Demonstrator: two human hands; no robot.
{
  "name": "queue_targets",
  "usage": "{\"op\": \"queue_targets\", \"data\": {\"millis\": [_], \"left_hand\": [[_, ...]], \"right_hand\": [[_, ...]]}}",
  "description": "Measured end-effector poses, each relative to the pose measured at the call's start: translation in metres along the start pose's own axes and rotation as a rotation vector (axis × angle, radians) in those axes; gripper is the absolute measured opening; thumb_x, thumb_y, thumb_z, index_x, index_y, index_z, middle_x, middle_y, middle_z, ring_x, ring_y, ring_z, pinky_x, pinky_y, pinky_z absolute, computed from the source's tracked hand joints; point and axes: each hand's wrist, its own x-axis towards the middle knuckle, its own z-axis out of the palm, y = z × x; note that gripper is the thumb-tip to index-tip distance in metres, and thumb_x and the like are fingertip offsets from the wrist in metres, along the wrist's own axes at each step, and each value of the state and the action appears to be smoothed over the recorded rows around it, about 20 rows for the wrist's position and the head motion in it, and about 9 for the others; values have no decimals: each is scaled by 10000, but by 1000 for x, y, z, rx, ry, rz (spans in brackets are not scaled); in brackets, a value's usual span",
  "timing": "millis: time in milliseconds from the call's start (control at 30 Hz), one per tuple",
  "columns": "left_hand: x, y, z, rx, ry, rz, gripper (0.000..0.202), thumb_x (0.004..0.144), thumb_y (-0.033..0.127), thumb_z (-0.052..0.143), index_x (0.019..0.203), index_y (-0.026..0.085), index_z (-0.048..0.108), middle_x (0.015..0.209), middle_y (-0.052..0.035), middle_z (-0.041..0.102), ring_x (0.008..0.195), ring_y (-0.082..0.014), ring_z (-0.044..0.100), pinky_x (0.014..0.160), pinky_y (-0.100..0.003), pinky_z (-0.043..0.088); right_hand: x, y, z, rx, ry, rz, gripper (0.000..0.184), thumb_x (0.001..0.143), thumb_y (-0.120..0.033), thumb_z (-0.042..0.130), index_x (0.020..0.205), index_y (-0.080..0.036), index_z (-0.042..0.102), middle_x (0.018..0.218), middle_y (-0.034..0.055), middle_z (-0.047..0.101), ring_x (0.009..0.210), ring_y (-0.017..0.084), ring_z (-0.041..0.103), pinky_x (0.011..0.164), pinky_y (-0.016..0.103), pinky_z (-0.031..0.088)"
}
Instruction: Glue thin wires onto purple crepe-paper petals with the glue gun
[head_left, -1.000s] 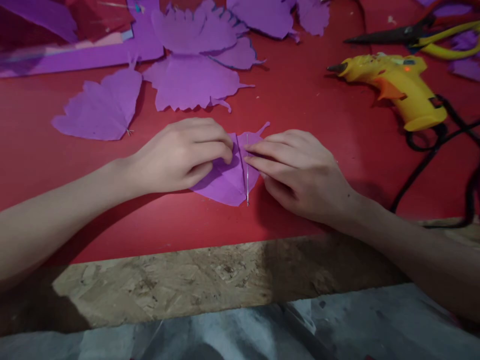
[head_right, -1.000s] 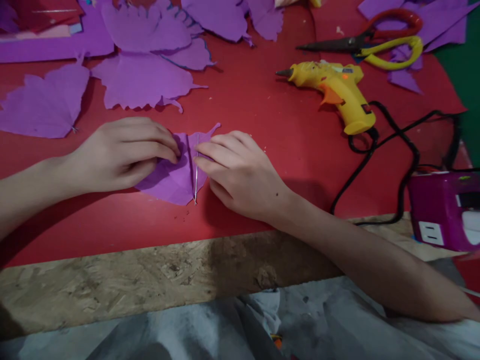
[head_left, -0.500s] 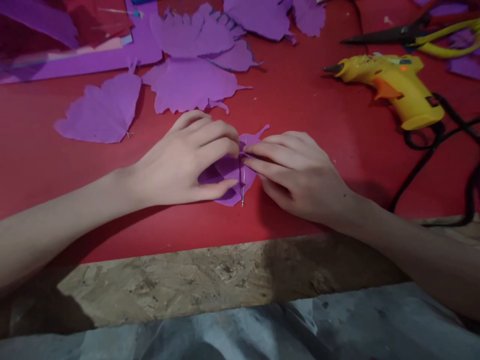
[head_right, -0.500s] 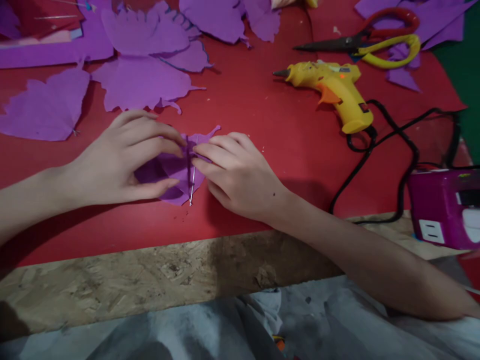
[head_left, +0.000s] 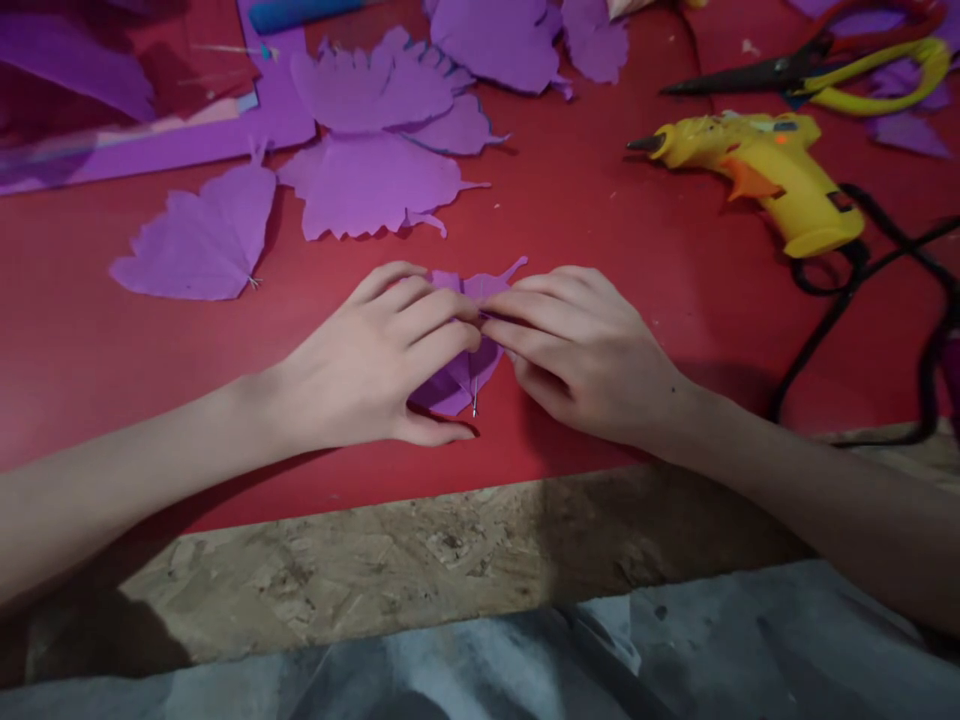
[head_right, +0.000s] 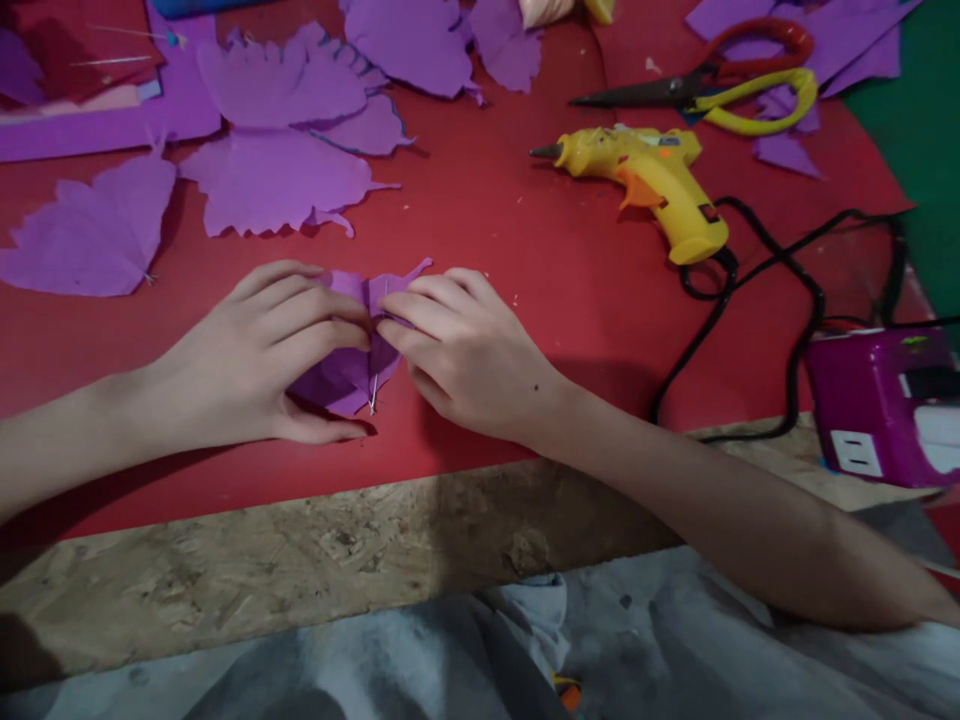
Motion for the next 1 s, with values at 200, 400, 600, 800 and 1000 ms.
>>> {"op": "queue_targets", "data": {"millis": [200,400,600,800,1000], "left_hand": [[0,3,2,9,-1,-28,506,840,591,577,1075,143,567,1169,-127,666,1049,-292,629,1006,-468,457],[2,4,1,-78,-31,-82,457,823,521,619,1095,161,553,1175,-127,658,1080,-295,613,988,-459,456],[3,6,3,-126,-85,-176,491,766,481,661,1122,163,547,1213,-129,632,1141,-320,569,1014,-503,423],[1,5,5,-93,-39,-152,534,779,515,645,1160,154,548,1214,-124,641,1137,-303,575,1069,-498,403],[0,6,7,-64,-4,-136,563,773,521,650,1189,153,557,1219,-118,647,1142,-296,576,1100,-495,387]], "right_hand": [[1,0,0,-26,-7,-1,361,930,-141,359,1145,-112,649,1176,125,659,1073,240,575,873,433,456],[0,1,0,-4,-12,-6,360,929,-142,362,1142,-119,651,1194,129,649,1085,243,570,875,443,457],[-1,1,1,-7,1,-2,355,916,-123,372,1132,-142,653,1180,124,650,1079,240,578,873,448,463],[0,2,1,-4,43,7,325,912,-120,383,1089,-139,655,1143,123,655,1049,232,598,857,424,488],[0,2,1,-1,98,10,296,919,-124,388,1081,-110,635,1083,120,677,1006,217,617,858,400,505]]}}
